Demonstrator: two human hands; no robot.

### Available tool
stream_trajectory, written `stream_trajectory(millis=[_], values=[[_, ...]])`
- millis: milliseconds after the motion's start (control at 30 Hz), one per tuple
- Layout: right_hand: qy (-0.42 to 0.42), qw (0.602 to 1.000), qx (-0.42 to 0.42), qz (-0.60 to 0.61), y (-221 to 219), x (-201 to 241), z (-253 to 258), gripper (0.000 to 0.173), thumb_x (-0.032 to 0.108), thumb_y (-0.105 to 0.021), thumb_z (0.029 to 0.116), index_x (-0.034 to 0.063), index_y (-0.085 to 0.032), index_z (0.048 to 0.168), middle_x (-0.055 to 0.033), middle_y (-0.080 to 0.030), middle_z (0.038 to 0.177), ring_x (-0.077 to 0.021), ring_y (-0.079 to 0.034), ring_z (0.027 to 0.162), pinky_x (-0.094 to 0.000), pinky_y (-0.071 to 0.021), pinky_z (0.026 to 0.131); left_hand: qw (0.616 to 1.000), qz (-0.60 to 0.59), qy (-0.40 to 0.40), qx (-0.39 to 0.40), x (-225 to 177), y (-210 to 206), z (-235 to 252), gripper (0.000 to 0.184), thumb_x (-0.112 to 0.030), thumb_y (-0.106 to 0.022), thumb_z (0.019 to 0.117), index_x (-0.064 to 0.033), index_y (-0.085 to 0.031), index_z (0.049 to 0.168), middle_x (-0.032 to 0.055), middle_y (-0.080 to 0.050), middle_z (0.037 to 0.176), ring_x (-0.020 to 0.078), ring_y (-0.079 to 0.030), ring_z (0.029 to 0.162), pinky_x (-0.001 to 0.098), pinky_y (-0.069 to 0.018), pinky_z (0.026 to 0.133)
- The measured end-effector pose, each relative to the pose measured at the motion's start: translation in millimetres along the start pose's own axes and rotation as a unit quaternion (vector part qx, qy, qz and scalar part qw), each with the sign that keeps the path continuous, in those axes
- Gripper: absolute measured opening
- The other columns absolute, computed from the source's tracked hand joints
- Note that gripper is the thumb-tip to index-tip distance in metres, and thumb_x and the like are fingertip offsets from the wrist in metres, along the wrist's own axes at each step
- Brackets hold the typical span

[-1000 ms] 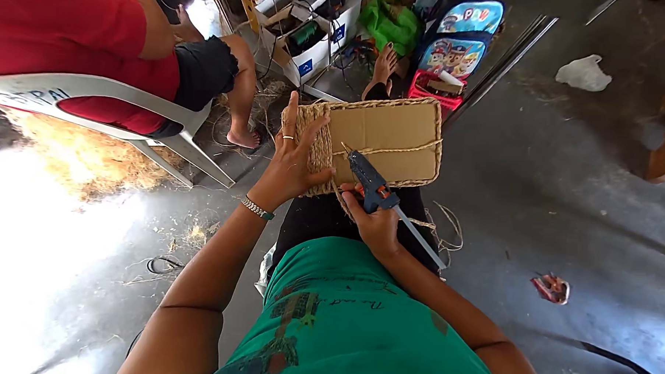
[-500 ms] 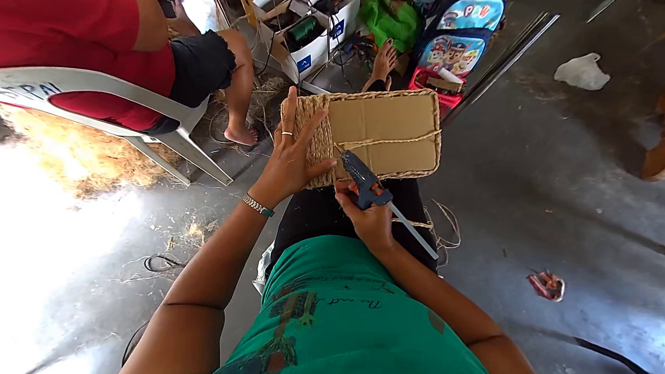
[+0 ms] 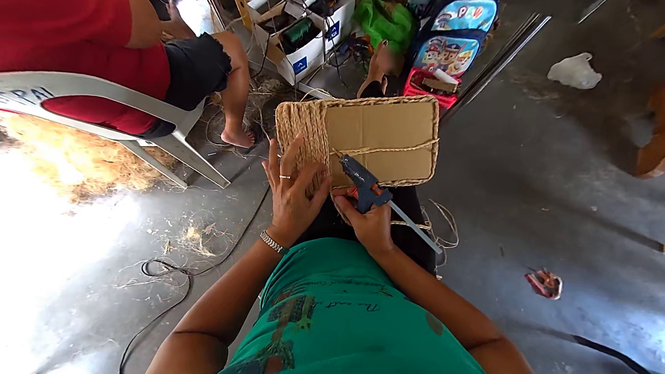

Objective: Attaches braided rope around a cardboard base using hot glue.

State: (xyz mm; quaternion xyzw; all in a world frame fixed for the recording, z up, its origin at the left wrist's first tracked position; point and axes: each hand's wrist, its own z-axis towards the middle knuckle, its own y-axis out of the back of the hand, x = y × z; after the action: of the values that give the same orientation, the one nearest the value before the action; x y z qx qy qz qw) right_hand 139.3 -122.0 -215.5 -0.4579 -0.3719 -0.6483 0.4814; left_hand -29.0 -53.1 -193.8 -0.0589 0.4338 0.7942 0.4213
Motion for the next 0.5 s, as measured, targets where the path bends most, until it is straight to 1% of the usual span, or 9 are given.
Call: stream_trajectory(millis=[67,100,200,267,333,367,433,467,500], values=[[0.016,1.000,-0.015,-0.004,3,4,2,0.027,0.008,-0.075,0.0933,0.0040,-0.066,0.119,-0.0063,-0.077,0.109,-0.0184,-0.075,0.092,-0.0357,-0.0650,0.079,0.999,-0.042,0.008,0.001,3,-3,-7,0.034,-0.030,-0.074,0.0922,-0.0196,-0.071,0.124,0.0121,-0.029,0.166,0.0383,-0.015,0.156,0.0588,-0.0208,0.126],[0.026,0.999,-0.025,-0.004,5,6,5,0.028,0.008,-0.074,0.0943,0.0033,-0.064,0.120,-0.0073,-0.076,0.110,-0.0204,-0.076,0.092,-0.0375,-0.0657,0.081,0.998,-0.064,0.008,-0.001,5,-5,-9,0.034,-0.028,-0.074,0.0925,-0.0189,-0.070,0.125,0.0131,-0.028,0.166,0.0381,-0.014,0.156,0.0568,-0.0225,0.126],[0.053,0.998,-0.042,0.004,11,15,16,0.026,0.009,-0.071,0.0971,0.0015,-0.062,0.120,-0.0092,-0.076,0.111,-0.0233,-0.076,0.089,-0.0401,-0.0668,0.079,0.996,-0.086,0.013,-0.003,7,-9,-10,0.032,-0.027,-0.072,0.0944,-0.0196,-0.069,0.125,0.0119,-0.025,0.168,0.0377,-0.012,0.157,0.0568,-0.0194,0.126],[0.071,0.997,-0.035,-0.010,17,26,27,0.023,0.009,-0.069,0.0989,0.0007,-0.060,0.118,-0.0086,-0.075,0.108,-0.0195,-0.076,0.080,-0.0361,-0.0669,0.072,0.996,-0.085,0.013,-0.001,6,-10,-8,0.031,-0.028,-0.071,0.0947,-0.0196,-0.068,0.125,0.0108,-0.025,0.168,0.0368,-0.012,0.157,0.0566,-0.0182,0.126],[0.083,0.994,-0.018,-0.075,23,39,43,0.023,0.015,-0.067,0.1009,0.0019,-0.060,0.119,-0.0060,-0.073,0.101,-0.0121,-0.070,0.069,-0.0289,-0.0622,0.060,0.996,-0.088,0.013,0.004,4,-9,-3,0.037,-0.028,-0.071,0.0948,-0.0152,-0.063,0.128,0.0104,-0.027,0.167,0.0351,-0.015,0.156,0.0554,-0.0187,0.127],[0.084,0.989,-0.008,-0.118,26,46,52,0.025,0.018,-0.066,0.1017,0.0029,-0.060,0.120,-0.0053,-0.072,0.097,-0.0104,-0.067,0.067,-0.0274,-0.0596,0.058,0.996,-0.093,0.013,0.002,3,-8,0,0.041,-0.029,-0.071,0.0948,-0.0123,-0.060,0.130,0.0111,-0.029,0.166,0.0346,-0.017,0.156,0.0548,-0.0188,0.127],[0.091,0.979,0.004,-0.184,30,57,73,0.031,0.024,-0.067,0.1013,0.0021,-0.060,0.122,-0.0072,-0.072,0.095,-0.0118,-0.068,0.071,-0.0304,-0.0592,0.063,0.995,-0.104,0.011,-0.004,5,-7,5,0.048,-0.030,-0.070,0.0950,-0.0081,-0.053,0.134,0.0130,-0.031,0.165,0.0337,-0.021,0.155,0.0532,-0.0195,0.127],[0.094,0.974,0.007,-0.204,30,60,84,0.036,0.027,-0.068,0.1007,0.0005,-0.059,0.124,-0.0089,-0.071,0.095,-0.0133,-0.069,0.076,-0.0326,-0.0600,0.069,0.994,-0.109,0.011,-0.006,7,-7,7,0.050,-0.030,-0.071,0.0947,-0.0066,-0.051,0.134,0.0135,-0.032,0.164,0.0331,-0.022,0.155,0.0524,-0.0204,0.127],[0.099,0.972,0.006,-0.215,28,61,98,0.040,0.030,-0.069,0.0994,-0.0011,-0.060,0.124,-0.0093,-0.071,0.094,-0.0134,-0.069,0.077,-0.0330,-0.0601,0.072,0.993,-0.114,0.010,-0.008,8,-6,10,0.051,-0.030,-0.071,0.0945,-0.0056,-0.050,0.134,0.0137,-0.033,0.164,0.0324,-0.023,0.155,0.0522,-0.0208,0.127]])
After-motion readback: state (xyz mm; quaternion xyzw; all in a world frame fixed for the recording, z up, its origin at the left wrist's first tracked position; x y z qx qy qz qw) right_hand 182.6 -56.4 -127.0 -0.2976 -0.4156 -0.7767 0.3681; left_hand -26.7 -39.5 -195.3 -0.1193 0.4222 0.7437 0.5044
